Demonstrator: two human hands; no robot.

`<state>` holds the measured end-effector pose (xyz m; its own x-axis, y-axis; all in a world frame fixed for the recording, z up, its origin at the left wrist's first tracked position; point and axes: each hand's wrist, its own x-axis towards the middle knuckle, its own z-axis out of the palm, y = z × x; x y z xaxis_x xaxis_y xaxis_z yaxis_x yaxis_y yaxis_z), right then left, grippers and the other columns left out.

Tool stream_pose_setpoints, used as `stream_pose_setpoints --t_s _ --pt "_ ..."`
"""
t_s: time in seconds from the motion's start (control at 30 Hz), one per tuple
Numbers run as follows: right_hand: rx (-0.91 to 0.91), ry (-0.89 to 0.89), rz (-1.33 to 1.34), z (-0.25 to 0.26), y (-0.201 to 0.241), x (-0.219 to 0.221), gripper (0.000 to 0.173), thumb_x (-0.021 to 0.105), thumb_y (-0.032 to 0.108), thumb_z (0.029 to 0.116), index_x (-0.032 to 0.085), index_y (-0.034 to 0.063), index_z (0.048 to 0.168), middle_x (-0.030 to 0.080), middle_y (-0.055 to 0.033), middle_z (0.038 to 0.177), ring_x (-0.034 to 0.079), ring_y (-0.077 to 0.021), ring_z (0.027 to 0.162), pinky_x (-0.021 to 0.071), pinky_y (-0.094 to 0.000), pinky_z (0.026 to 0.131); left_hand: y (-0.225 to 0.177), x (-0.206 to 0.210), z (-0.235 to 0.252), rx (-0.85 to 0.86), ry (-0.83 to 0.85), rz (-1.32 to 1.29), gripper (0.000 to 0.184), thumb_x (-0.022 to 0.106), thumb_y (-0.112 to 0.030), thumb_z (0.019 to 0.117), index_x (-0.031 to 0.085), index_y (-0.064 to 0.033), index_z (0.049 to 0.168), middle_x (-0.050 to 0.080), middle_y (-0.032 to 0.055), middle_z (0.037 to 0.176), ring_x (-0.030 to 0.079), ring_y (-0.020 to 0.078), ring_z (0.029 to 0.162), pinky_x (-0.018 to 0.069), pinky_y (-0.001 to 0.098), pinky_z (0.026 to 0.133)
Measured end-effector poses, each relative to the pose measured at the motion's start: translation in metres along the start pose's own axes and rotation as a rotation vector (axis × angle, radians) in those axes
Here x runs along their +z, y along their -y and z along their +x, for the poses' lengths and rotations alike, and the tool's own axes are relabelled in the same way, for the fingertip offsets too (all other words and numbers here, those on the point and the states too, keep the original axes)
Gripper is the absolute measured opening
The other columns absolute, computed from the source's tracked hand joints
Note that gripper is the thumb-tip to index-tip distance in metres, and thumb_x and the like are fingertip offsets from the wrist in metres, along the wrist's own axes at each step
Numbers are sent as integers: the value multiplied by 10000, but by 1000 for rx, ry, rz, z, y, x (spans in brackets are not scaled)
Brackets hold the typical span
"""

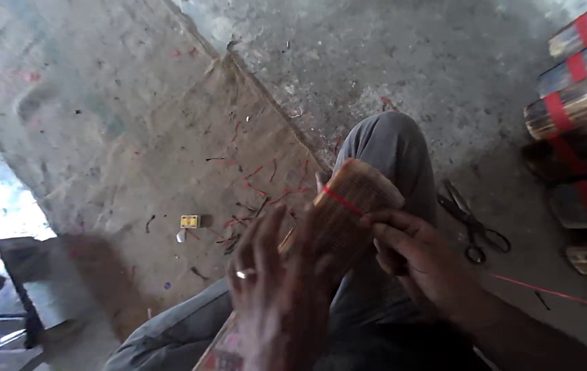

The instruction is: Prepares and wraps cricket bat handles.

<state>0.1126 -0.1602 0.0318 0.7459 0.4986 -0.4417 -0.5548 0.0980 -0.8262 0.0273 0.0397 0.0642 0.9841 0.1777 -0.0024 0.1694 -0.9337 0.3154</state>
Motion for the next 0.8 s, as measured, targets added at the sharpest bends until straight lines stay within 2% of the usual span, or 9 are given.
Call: stream_pose_setpoints --t_s 0.07,0.1,0.2,0.33,0.47,0.57,0.63,0.7,0.8 --pt "13 -24 -50 -1 -1 1 232 536 222 1050 721 147 1169 530 -40 729 410 -90 526 364 -221 471 -15 34 -17 -42 22 225 963 682 -667 808 302 -315 1620 257 101 1682 300 424 1498 384 733 996" --pt "22 -31 -63 -7 -5 -1 227 539 220 1046 724 152 1159 502 -31 701 390 -83 513 348 -220 466 -19 50 -23 -72 26 288 988 657 -652 822 231 -303 1642 185 96 1707 258 416 1520 389 723 987" --pt "97 -106 -73 -25 -24 -21 217 561 227 1032 741 171 1139 458 -6 648 382 -70 500 345 -215 462 -17 68 -26 -110 -18 310 867 617 -571 899 224 -335 1635 156 106 1713 254 409 1524 426 680 959" --pt "115 -170 2 -40 -32 -37 196 579 233 1032 741 160 1116 439 10 627 377 -54 495 345 -201 461 -15 60 -22 -87 6 297 919 657 -582 836 242 -368 1628 173 133 1704 338 396 1486 472 631 933" --pt "74 -113 41 -38 -30 -37 188 575 211 1017 735 150 1095 419 12 620 380 -55 504 356 -211 478 -12 48 -17 -81 63 246 976 717 -571 756 287 -376 1610 276 111 1672 467 367 1405 533 594 850" --pt "30 -25 4 -35 -21 -33 198 552 201 1026 731 142 1086 441 1 631 388 -59 501 356 -212 465 -5 25 -14 -68 179 80 1044 750 -583 695 292 -384 1611 361 60 1642 560 320 1331 550 600 858" --pt "4 43 -3 -34 -9 -27 195 553 202 1038 733 147 1088 481 5 648 414 -45 510 383 -199 476 0 2 -12 -71 331 -93 1062 765 -581 692 280 -386 1616 426 2 1605 623 251 1255 566 594 866" --pt "-31 89 -5 -34 4 -17 183 560 190 1038 738 166 1074 530 15 685 435 -15 531 393 -166 494 3 -24 -8 -124 539 -306 1087 823 -510 683 269 -408 1613 505 -50 1535 627 174 1234 566 546 939" --pt "-99 183 70 -33 15 -10 167 575 175 1040 738 151 1069 593 22 744 470 19 568 411 -130 520 10 -47 -1 -157 768 -640 1008 870 -333 734 342 -331 1593 664 -21 1307 682 96 1069 604 403 907"
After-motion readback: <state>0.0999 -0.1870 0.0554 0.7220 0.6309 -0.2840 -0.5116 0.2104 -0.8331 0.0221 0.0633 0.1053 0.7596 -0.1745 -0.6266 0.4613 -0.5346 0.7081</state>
